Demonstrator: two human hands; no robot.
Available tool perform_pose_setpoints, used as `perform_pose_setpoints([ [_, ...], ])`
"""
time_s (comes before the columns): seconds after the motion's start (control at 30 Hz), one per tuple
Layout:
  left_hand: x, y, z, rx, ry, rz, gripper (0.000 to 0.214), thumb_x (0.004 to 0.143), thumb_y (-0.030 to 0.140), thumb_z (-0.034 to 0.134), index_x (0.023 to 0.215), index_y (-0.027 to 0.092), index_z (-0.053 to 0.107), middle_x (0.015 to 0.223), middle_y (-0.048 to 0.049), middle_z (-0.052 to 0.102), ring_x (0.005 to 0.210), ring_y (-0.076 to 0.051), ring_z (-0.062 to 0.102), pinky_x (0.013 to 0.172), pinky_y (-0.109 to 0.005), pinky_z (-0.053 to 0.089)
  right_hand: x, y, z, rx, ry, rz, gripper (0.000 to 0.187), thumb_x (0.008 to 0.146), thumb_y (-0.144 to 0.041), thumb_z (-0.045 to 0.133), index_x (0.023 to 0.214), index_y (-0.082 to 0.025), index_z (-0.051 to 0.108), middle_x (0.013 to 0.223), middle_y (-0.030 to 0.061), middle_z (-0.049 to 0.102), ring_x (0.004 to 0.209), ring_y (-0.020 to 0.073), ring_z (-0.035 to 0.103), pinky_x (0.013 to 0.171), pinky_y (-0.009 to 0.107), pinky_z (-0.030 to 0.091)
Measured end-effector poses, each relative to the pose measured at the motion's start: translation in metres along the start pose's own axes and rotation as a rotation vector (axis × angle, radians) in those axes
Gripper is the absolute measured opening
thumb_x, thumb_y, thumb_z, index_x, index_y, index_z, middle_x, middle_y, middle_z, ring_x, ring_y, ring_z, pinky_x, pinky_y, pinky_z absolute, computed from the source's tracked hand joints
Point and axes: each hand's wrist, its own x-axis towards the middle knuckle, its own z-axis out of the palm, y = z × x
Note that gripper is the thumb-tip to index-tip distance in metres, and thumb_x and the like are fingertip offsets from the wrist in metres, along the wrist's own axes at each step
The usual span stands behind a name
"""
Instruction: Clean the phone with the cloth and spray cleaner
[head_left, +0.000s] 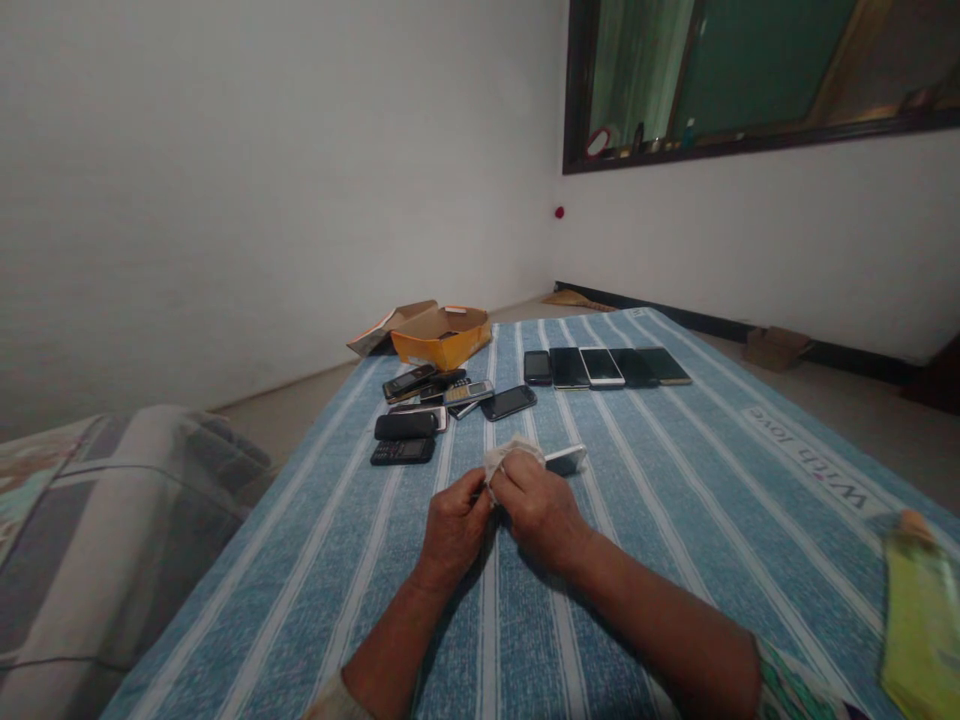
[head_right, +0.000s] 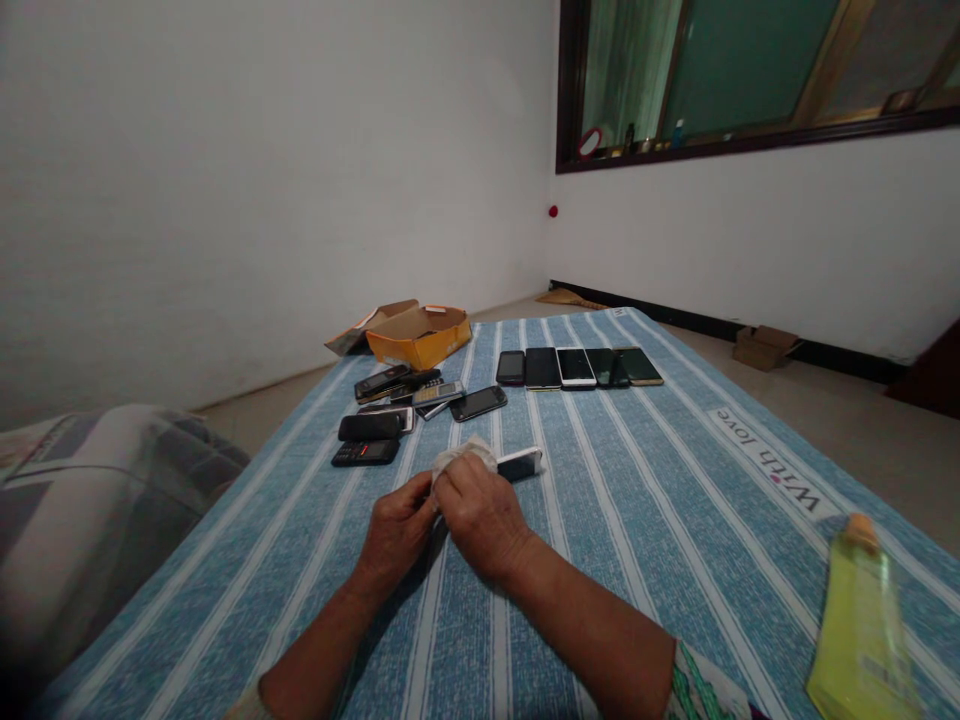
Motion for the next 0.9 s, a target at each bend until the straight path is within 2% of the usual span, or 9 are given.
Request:
perform_pose_setpoints([
  [0.13, 0.0, -0.001, 0.002, -0.028, 0.0, 0.021, 0.03, 0.087, 0.036, 0.054, 0.097, 0.017, 0.074, 0.083, -0.0036, 0.077, 0.076, -0.02, 0.07, 0.073, -0.028, 0.051, -0.003, 0.01, 0.003, -0.01, 0.041, -0.02, 0.022, 0.096, -0.008, 0.045, 0.084, -0.015, 0.063, 0.084, 0.0082, 0.058, 0.083, 0.0215, 0.05, 0.071, 0.031, 0.041],
  [0.3, 0.001, -0.001, 0.004, -0.012, 0.019, 0.053, 0.027, 0.087, 0.037, 0.055, 0.088, 0.018, 0.074, 0.077, -0.0019, 0.074, 0.071, -0.018, 0.068, 0.069, -0.026, 0.05, -0.003, 0.016, 0.001, -0.08, 0.108, 0.011, 0.031, 0.094, -0.006, 0.043, 0.07, -0.018, 0.059, 0.073, 0.0056, 0.053, 0.073, 0.0197, 0.045, 0.064, 0.03, 0.037],
  [0.5, -0.001, -0.004, 0.003, -0.032, 0.022, 0.048, 0.026, 0.085, 0.031, 0.055, 0.095, 0.018, 0.075, 0.082, -0.0033, 0.077, 0.076, -0.021, 0.071, 0.073, -0.028, 0.053, -0.001, 0.0, -0.002, 0.038, 0.04, 0.034, 0.022, 0.088, -0.006, 0.044, 0.082, -0.014, 0.064, 0.083, 0.0098, 0.058, 0.082, 0.0224, 0.049, 0.073, 0.033, 0.044],
  [0.63, -0.003, -0.009, 0.003, -0.042, 0.016, 0.055, 0.026, 0.081, 0.025, 0.056, 0.097, 0.017, 0.074, 0.083, -0.0037, 0.077, 0.079, -0.021, 0.07, 0.075, -0.029, 0.053, 0.002, -0.007, -0.006, 0.157, -0.006, 0.101, 0.012, 0.089, -0.019, 0.054, 0.088, -0.015, 0.065, 0.089, 0.0104, 0.06, 0.089, 0.0236, 0.052, 0.081, 0.035, 0.048],
  [0.7, -0.003, -0.01, 0.004, -0.038, 0.011, 0.053, 0.024, 0.081, 0.025, 0.055, 0.093, 0.017, 0.074, 0.078, -0.0022, 0.074, 0.075, -0.02, 0.069, 0.072, -0.028, 0.052, 0.002, -0.006, -0.006, 0.172, -0.011, 0.125, 0.014, 0.092, -0.022, 0.054, 0.084, -0.017, 0.064, 0.087, 0.009, 0.06, 0.088, 0.0225, 0.053, 0.079, 0.033, 0.048],
  [0.8, -0.004, -0.009, 0.005, -0.02, 0.015, 0.042, 0.024, 0.086, 0.031, 0.054, 0.089, 0.017, 0.074, 0.074, -0.001, 0.072, 0.07, -0.018, 0.066, 0.069, -0.027, 0.051, 0.001, -0.001, -0.004, 0.16, -0.018, 0.135, 0.022, 0.095, -0.014, 0.046, 0.082, -0.018, 0.063, 0.082, 0.0076, 0.06, 0.083, 0.021, 0.053, 0.076, 0.031, 0.047],
  [0.9, -0.003, -0.007, 0.006, -0.02, 0.018, 0.042, 0.025, 0.087, 0.033, 0.054, 0.091, 0.018, 0.073, 0.075, -0.001, 0.072, 0.07, -0.018, 0.066, 0.069, -0.026, 0.05, 0.0, 0.003, -0.003, 0.203, -0.04, 0.184, 0.025, 0.092, -0.008, 0.042, 0.1, -0.017, 0.064, 0.089, 0.0079, 0.061, 0.087, 0.0212, 0.055, 0.078, 0.032, 0.048],
])
